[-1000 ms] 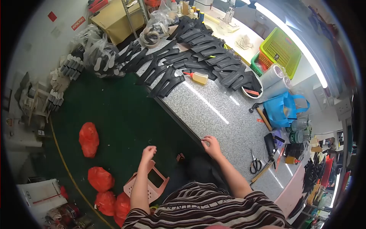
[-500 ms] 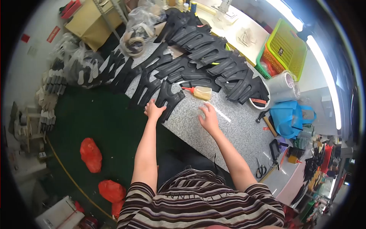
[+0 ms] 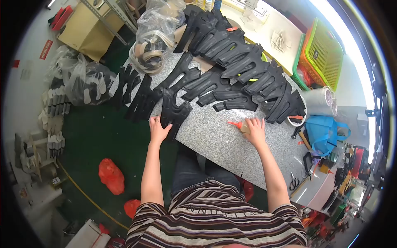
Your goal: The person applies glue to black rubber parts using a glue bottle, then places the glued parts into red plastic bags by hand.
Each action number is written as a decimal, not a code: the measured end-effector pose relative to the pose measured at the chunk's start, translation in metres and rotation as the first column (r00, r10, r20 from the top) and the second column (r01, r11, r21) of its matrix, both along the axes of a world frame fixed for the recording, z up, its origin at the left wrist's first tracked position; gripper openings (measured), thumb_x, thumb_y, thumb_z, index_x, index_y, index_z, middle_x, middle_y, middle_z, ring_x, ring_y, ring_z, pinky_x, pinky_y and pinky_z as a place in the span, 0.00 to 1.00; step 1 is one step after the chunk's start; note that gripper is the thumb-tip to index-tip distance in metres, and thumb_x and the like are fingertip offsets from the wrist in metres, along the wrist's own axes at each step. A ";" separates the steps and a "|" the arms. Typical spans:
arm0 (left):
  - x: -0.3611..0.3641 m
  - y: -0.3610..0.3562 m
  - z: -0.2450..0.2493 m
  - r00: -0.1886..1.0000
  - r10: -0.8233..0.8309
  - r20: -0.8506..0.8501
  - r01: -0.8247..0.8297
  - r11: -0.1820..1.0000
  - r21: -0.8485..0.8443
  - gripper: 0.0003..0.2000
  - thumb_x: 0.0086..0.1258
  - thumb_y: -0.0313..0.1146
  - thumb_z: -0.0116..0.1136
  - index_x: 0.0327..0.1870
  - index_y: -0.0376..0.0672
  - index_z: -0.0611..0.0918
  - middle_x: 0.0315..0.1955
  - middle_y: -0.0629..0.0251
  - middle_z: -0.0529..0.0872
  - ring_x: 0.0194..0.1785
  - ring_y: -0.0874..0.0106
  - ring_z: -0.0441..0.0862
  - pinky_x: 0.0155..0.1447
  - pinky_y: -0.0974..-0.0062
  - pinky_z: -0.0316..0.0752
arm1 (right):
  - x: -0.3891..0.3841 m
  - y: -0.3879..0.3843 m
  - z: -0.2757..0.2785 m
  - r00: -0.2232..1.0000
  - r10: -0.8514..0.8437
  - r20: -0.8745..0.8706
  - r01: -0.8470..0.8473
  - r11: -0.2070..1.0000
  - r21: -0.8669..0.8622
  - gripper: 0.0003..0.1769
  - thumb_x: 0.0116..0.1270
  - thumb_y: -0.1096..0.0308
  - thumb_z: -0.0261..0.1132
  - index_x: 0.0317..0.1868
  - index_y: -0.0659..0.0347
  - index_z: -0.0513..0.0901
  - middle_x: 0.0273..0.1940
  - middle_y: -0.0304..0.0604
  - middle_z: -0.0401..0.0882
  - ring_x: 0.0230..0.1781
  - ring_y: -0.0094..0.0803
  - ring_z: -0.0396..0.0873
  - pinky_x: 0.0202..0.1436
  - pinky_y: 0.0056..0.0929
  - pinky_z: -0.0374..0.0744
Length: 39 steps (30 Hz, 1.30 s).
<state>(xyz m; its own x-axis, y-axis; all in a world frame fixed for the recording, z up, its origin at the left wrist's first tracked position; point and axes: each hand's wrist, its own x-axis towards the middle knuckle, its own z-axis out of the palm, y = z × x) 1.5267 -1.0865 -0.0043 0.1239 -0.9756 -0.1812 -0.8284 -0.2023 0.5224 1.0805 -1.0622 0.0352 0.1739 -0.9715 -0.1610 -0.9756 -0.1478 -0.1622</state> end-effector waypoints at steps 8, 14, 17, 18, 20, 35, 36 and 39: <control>0.015 -0.027 0.011 0.965 -0.162 -0.205 0.208 0.951 0.228 0.23 0.44 0.39 0.68 0.42 0.34 0.83 0.47 0.44 0.81 0.53 0.49 0.78 0.57 0.59 0.74 | 0.061 -0.091 -0.069 -0.549 -0.631 0.548 0.584 0.180 0.791 0.48 0.54 0.60 0.76 0.69 0.64 0.59 0.59 0.48 0.71 0.61 0.43 0.69 0.65 0.41 0.66; 0.123 -0.082 0.086 0.892 -0.042 -0.451 0.103 0.988 0.112 0.30 0.42 0.33 0.68 0.51 0.31 0.76 0.46 0.48 0.79 0.52 0.50 0.77 0.60 0.60 0.72 | 0.033 -0.131 -0.103 -0.931 -0.288 0.224 0.289 -0.209 0.934 0.21 0.51 0.63 0.77 0.43 0.53 0.77 0.53 0.42 0.71 0.57 0.37 0.68 0.65 0.40 0.65; 0.157 -0.116 0.019 0.985 -0.076 -0.155 0.084 0.996 0.042 0.32 0.43 0.33 0.70 0.54 0.32 0.75 0.49 0.46 0.78 0.57 0.48 0.73 0.64 0.57 0.69 | 0.033 -0.141 -0.115 -0.907 -0.319 0.277 0.341 -0.167 0.925 0.15 0.54 0.61 0.76 0.37 0.53 0.80 0.44 0.39 0.81 0.47 0.32 0.77 0.58 0.42 0.72; 0.152 -0.125 0.014 0.993 -0.004 -0.118 0.013 0.997 0.072 0.33 0.43 0.33 0.70 0.55 0.33 0.75 0.51 0.45 0.77 0.58 0.48 0.73 0.65 0.57 0.69 | 0.035 -0.143 -0.114 -0.887 -0.341 0.312 0.365 -0.104 0.925 0.13 0.55 0.61 0.75 0.36 0.53 0.81 0.42 0.39 0.84 0.44 0.30 0.81 0.55 0.43 0.75; 0.143 -0.142 0.007 0.993 0.103 -0.057 -0.078 0.936 0.342 0.37 0.42 0.36 0.71 0.59 0.32 0.73 0.56 0.39 0.73 0.63 0.47 0.69 0.66 0.56 0.69 | 0.038 -0.148 -0.114 -0.926 -0.292 0.240 0.267 -0.056 0.962 0.11 0.57 0.62 0.74 0.36 0.54 0.82 0.39 0.38 0.85 0.41 0.33 0.82 0.51 0.43 0.78; 0.209 -0.131 0.109 0.806 0.025 -0.592 0.162 0.952 0.260 0.26 0.52 0.26 0.70 0.54 0.33 0.76 0.44 0.57 0.85 0.46 0.68 0.83 0.53 0.69 0.76 | 0.132 -0.075 -0.004 -0.921 -0.275 0.275 0.180 0.325 0.928 0.21 0.70 0.59 0.61 0.56 0.64 0.77 0.57 0.49 0.79 0.59 0.45 0.76 0.69 0.47 0.69; 0.218 -0.140 0.114 0.768 0.031 -0.639 0.149 0.962 0.227 0.26 0.53 0.26 0.69 0.55 0.33 0.76 0.45 0.58 0.85 0.48 0.68 0.82 0.55 0.69 0.75 | 0.143 -0.081 -0.004 -0.903 -0.296 0.312 0.173 0.415 0.893 0.21 0.70 0.58 0.62 0.57 0.63 0.77 0.58 0.49 0.78 0.61 0.44 0.75 0.69 0.48 0.68; 0.243 -0.175 0.101 0.766 0.118 -0.632 0.106 0.946 0.305 0.25 0.53 0.26 0.69 0.54 0.33 0.77 0.46 0.59 0.85 0.48 0.68 0.82 0.55 0.69 0.75 | 0.168 -0.117 -0.019 -0.905 -0.252 0.344 0.225 0.401 0.888 0.23 0.68 0.57 0.65 0.58 0.61 0.76 0.58 0.45 0.79 0.59 0.42 0.76 0.67 0.45 0.69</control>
